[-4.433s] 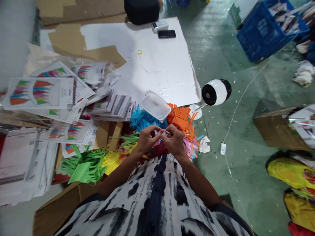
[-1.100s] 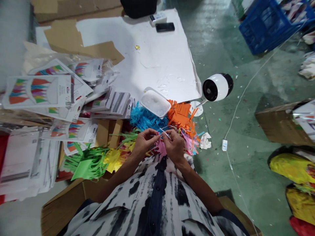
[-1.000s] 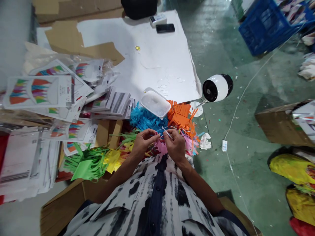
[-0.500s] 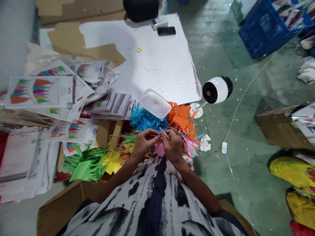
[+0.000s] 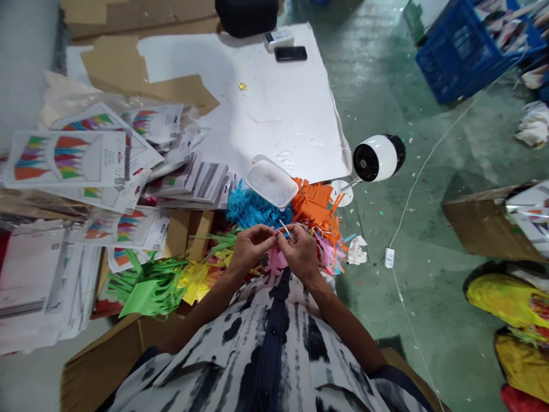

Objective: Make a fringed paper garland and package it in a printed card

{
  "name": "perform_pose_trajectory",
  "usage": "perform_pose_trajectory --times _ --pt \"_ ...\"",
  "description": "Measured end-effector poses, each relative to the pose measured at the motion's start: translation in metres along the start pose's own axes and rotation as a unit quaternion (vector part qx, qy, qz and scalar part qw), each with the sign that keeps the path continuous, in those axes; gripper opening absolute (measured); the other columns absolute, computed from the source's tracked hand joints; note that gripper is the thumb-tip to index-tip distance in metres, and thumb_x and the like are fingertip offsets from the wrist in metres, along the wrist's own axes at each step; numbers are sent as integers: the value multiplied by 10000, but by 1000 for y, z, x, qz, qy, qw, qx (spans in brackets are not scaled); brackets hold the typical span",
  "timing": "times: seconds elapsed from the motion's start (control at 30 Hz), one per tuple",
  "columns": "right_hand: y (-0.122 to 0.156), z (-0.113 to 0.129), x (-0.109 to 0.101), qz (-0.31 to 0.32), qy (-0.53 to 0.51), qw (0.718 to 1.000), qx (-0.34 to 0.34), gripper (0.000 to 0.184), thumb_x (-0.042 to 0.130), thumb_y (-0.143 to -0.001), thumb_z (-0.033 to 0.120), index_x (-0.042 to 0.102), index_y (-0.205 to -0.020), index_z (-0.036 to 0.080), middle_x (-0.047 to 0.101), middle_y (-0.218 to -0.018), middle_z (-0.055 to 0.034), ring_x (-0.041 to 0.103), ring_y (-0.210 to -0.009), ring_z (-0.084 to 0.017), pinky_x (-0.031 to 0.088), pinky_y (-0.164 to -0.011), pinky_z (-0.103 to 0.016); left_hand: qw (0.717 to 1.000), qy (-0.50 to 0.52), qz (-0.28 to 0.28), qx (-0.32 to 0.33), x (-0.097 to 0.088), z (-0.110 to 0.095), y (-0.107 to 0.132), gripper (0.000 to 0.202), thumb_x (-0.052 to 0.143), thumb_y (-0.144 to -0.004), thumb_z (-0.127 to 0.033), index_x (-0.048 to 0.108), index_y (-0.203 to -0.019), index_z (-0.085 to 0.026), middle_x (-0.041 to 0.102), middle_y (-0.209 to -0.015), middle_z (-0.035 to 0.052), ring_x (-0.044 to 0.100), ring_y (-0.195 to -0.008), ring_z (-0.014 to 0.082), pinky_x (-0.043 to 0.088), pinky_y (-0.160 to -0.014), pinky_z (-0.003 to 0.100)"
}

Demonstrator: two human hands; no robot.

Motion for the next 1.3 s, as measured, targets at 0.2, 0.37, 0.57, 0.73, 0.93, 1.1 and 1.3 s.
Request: perform_pose_trajectory --times 0.2,0.37,0.57,0.73,0.93,1.1,1.3 --pt "-2 7 0 -18 55 998 -14 188 640 -880 389 663 -820 212 556 -604 44 454 -515 -124 345 -524 -269 1000 -2 -8 -11 4 2 2 247 819 -806 -398 703 -817 -180 722 -760 1 687 -646 140 531 -612 232" --pt "-1 11 -1 -58 112 992 -21 167 621 -873 370 656 -819 216 603 -628 32 513 -546 -138 371 -573 -275 997 28 -65 -1 2 5 3 292 807 -817 -438 663 -865 -188 696 -812 -9 656 -644 120 521 -604 219" --pt "-2 4 2 -76 124 989 -34 175 612 -879 370 661 -821 213 657 -677 0 569 -596 -160 389 -596 -281 999 -25 -23 4 2 11 -3 272 790 -850 -439 727 -897 -179 743 -858 22 683 -713 141 544 -666 241" --pt "0 4 3 -26 94 994 -55 259 628 -964 446 727 -970 207 674 -693 17 524 -549 -136 376 -568 -277 996 50 -43 -53 -4 21 -8 325 847 -750 -454 711 -837 -172 740 -798 10 684 -638 144 550 -608 251" --pt "12 8 -4 -22 52 994 -91 306 618 -1023 493 774 -969 235 760 -788 2 648 -629 -147 458 -607 -273 993 83 -35 -79 -1 23 -11 371 859 -713 -472 713 -869 -169 776 -847 36 721 -671 165 560 -603 259" --pt "17 5 -7 -48 90 990 -100 298 616 -1024 483 793 -981 247 799 -851 -11 685 -653 -160 497 -634 -279 989 111 -43 -84 0 24 -10 393 871 -717 -476 681 -888 -177 756 -803 17 724 -650 163 548 -597 256" --pt "17 7 -12 -72 122 984 -109 311 603 -1029 479 795 -959 245 791 -826 -19 666 -628 -158 509 -651 -279 988 131 -42 -75 2 25 -9 388 860 -734 -454 635 -895 -183 726 -791 -6 733 -636 157 574 -637 269"
Point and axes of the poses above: each hand's wrist, its own y-axis away from the middle knuckle, its own x-axis out of the palm, z = x × y, the point moved 9 cm from there along -y, towards the middle knuckle
